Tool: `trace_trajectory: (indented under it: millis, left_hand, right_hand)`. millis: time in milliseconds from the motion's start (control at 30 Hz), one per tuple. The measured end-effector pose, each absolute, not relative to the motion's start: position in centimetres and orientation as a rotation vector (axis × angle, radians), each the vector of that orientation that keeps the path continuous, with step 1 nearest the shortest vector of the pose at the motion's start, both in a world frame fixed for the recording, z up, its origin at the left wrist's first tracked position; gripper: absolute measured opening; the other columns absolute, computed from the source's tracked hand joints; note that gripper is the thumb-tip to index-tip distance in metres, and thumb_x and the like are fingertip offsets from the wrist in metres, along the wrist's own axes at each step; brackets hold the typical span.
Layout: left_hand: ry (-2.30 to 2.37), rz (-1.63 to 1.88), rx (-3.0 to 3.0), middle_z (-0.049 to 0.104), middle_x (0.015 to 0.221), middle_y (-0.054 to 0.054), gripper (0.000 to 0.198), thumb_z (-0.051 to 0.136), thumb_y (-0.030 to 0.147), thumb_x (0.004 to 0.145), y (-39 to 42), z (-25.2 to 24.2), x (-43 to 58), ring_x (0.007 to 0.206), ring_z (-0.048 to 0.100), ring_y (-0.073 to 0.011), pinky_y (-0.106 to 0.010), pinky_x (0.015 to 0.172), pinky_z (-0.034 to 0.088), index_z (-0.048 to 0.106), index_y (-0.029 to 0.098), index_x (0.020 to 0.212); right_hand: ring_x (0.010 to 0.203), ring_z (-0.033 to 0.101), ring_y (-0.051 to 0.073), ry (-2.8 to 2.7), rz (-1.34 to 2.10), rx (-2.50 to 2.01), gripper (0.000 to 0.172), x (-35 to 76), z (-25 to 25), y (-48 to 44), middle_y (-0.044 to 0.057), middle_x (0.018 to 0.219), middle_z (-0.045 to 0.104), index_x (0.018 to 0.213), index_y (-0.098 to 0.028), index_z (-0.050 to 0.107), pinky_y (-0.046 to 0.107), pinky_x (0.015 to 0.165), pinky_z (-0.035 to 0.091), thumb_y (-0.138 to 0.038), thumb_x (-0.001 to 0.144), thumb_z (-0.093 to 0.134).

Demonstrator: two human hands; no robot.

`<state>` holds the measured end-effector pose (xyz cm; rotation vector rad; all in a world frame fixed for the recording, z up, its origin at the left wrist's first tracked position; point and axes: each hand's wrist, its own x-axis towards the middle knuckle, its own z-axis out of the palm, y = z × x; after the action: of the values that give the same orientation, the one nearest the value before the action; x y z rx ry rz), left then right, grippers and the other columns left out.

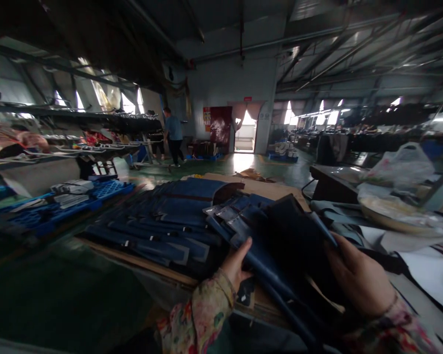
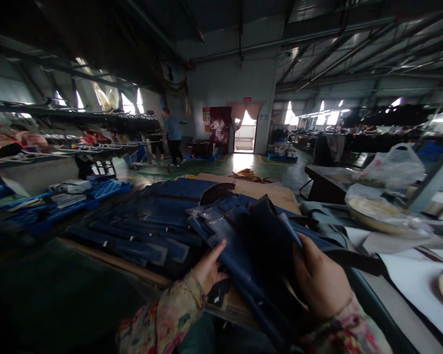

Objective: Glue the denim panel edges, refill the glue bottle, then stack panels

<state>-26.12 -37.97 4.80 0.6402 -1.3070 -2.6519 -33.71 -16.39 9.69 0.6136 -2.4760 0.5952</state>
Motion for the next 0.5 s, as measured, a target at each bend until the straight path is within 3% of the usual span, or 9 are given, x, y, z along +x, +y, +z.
trace_trajectory:
  millis: [200, 300, 367, 433, 500]
  left_hand:
    - [-1.292, -2.558, 0.736, 0.059, 0.116, -0.012, 0.036, 0.059, 0.022, 0.076, -37.0, 3.2, -28.0, 0.108, 0.055, -0.0233, -0.032, 0.08, 0.049, 0.055, 0.015, 0.111]
    - [-1.252, -2.538, 0.637, 0.061, 0.114, -0.009, 0.028, 0.049, 0.019, 0.081, -36.4, 3.1, -27.3, 0.108, 0.056, -0.0206, -0.032, 0.086, 0.048, 0.057, 0.017, 0.107]
    - [-1.232, -2.56, 0.61, 0.061, 0.113, -0.008, 0.026, 0.051, 0.022, 0.08, -35.6, 3.2, -26.2, 0.108, 0.056, -0.0215, -0.034, 0.088, 0.048, 0.058, 0.019, 0.105]
    - [-1.203, -2.593, 0.597, 0.061, 0.114, -0.009, 0.029, 0.059, 0.026, 0.075, -34.5, 3.3, -25.2, 0.11, 0.055, -0.0236, -0.036, 0.092, 0.046, 0.059, 0.019, 0.103]
    - [-1.168, -2.611, 0.55, 0.06, 0.115, -0.01, 0.035, 0.068, 0.028, 0.068, -33.4, 3.4, -24.5, 0.112, 0.053, -0.0249, -0.035, 0.095, 0.044, 0.061, 0.018, 0.101]
  right_hand:
    - [0.092, 0.064, 0.021, -2.65, 0.204, 1.104, 0.043, -30.2, 8.8, -25.1, 0.015, 0.109, 0.063, 0.123, -0.01, 0.052, 0.029, 0.076, 0.051, -0.009, 0.086, 0.031]
    - [0.112, 0.053, 0.027, -2.761, 0.138, 1.24, 0.048, -28.3, 7.3, -26.6, 0.019, 0.125, 0.052, 0.13, -0.008, 0.045, 0.037, 0.088, 0.046, -0.02, 0.084, 0.044]
    - [0.119, 0.046, 0.031, -2.781, 0.13, 1.17, 0.067, -27.4, 6.2, -25.6, 0.02, 0.132, 0.045, 0.136, -0.009, 0.038, 0.044, 0.093, 0.042, -0.029, 0.075, 0.057]
    - [0.12, 0.044, 0.033, -2.748, 0.087, 1.057, 0.079, -26.9, 5.1, -23.9, 0.02, 0.135, 0.041, 0.139, -0.013, 0.034, 0.049, 0.094, 0.04, -0.028, 0.067, 0.064]
    - [0.12, 0.044, 0.033, -2.647, 0.059, 0.961, 0.08, -26.8, 3.8, -22.3, 0.019, 0.136, 0.04, 0.14, -0.016, 0.033, 0.049, 0.093, 0.04, -0.021, 0.066, 0.061]
